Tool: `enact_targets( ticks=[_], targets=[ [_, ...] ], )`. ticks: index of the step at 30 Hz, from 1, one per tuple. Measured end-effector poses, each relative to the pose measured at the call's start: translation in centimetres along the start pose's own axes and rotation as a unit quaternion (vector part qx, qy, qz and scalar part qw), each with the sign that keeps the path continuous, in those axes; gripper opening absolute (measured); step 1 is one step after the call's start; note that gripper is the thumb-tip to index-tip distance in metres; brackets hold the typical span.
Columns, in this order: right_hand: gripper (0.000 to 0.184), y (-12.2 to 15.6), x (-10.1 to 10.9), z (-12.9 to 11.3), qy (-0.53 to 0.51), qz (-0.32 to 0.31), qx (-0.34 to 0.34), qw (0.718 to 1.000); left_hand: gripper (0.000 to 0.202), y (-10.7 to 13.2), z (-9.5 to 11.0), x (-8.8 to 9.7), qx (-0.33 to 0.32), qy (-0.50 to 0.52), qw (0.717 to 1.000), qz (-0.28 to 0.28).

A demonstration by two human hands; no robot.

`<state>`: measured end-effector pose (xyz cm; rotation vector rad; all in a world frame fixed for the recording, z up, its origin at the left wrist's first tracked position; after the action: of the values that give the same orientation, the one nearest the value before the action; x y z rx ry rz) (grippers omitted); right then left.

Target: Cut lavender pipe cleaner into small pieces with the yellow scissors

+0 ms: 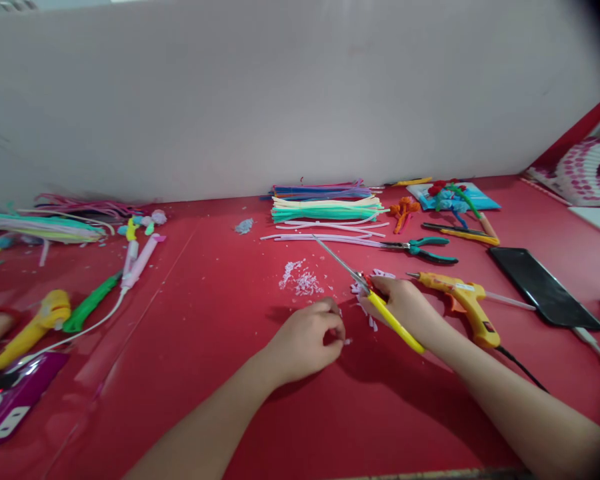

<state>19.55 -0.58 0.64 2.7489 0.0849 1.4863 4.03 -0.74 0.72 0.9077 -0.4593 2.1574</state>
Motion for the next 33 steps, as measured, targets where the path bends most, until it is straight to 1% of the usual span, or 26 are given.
enact_targets(
  ticks=[2,3,5,8,10,12,14,15,18,20,21,23,25,27,30,33],
  targets=[
    [0.019,0.4,-1.0,-0.7,-0.067,-0.067,0.020,0.995,0.008,-0.2,-0.5,0.6,0.030,0.053,0.997,0.056],
    [0.019,0.5,-1.5,-1.0,-0.092,-0.095,0.027,0.991,0.008,-0.2,-0.7,0.9,0.042,0.075,0.994,0.074],
    [0.017,0.8,-2.3,-1.3,-0.120,-0.123,0.031,0.985,0.008,-0.2,-0.9,1.0,0.058,0.103,0.989,0.085],
    [0.012,1.0,-2.9,-1.6,-0.144,-0.120,0.027,0.982,0.007,-0.2,-0.8,0.9,0.068,0.122,0.987,0.081],
    [0.010,1.0,-2.7,-1.8,-0.167,-0.102,0.026,0.980,0.007,-0.2,-0.8,0.8,0.064,0.127,0.987,0.080],
    [0.009,1.0,-2.3,-2.0,-0.191,-0.081,0.025,0.978,0.007,-0.2,-1.1,0.9,0.067,0.129,0.985,0.094],
    [0.009,1.0,-1.7,-2.2,-0.204,-0.060,0.017,0.977,0.005,-0.2,-1.9,1.5,0.088,0.127,0.978,0.138],
    [0.009,0.9,-1.6,-2.3,-0.207,-0.056,0.010,0.977,0.004,-0.1,-2.3,2.0,0.102,0.127,0.972,0.170],
    [0.006,0.9,-1.7,-2.2,-0.208,-0.066,-0.017,0.976,0.006,0.3,-3.5,3.6,0.128,0.139,0.944,0.270],
    [0.008,0.9,-1.9,-2.1,-0.187,-0.080,-0.014,0.979,0.009,0.5,-4.0,4.2,0.128,0.154,0.930,0.308],
    [0.009,0.9,-1.9,-2.1,-0.168,-0.081,-0.004,0.982,0.009,0.5,-4.1,4.4,0.127,0.160,0.927,0.315],
    [0.013,1.0,-1.9,-1.9,-0.128,-0.067,0.016,0.989,0.010,0.5,-4.3,4.2,0.128,0.172,0.926,0.310],
    [0.018,1.0,-1.8,-1.6,-0.103,-0.045,0.021,0.993,0.009,0.4,-4.3,3.7,0.127,0.185,0.930,0.290],
    [0.019,0.9,-1.8,-1.3,-0.093,-0.036,0.015,0.995,0.009,0.3,-4.2,3.2,0.129,0.195,0.934,0.271],
    [0.016,1.0,-1.8,-1.6,-0.076,-0.044,0.032,0.996,0.010,0.2,-4.3,2.8,0.153,0.214,0.930,0.258],
    [0.017,1.4,-1.8,-2.1,-0.033,-0.044,0.058,0.997,0.010,0.1,-4.4,2.6,0.183,0.246,0.917,0.255]
  ],
)
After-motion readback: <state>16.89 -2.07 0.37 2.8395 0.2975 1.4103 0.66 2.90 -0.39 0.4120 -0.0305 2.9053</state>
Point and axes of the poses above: each hand's wrist, its own y-axis away from the middle knuckle, its own x-axis out of the back of the hand, z = x × y, the point moved 5 cm from there along -y, towards the middle knuckle, and after that the axes turned 2 degrees about -z, right-handed, at the moved point
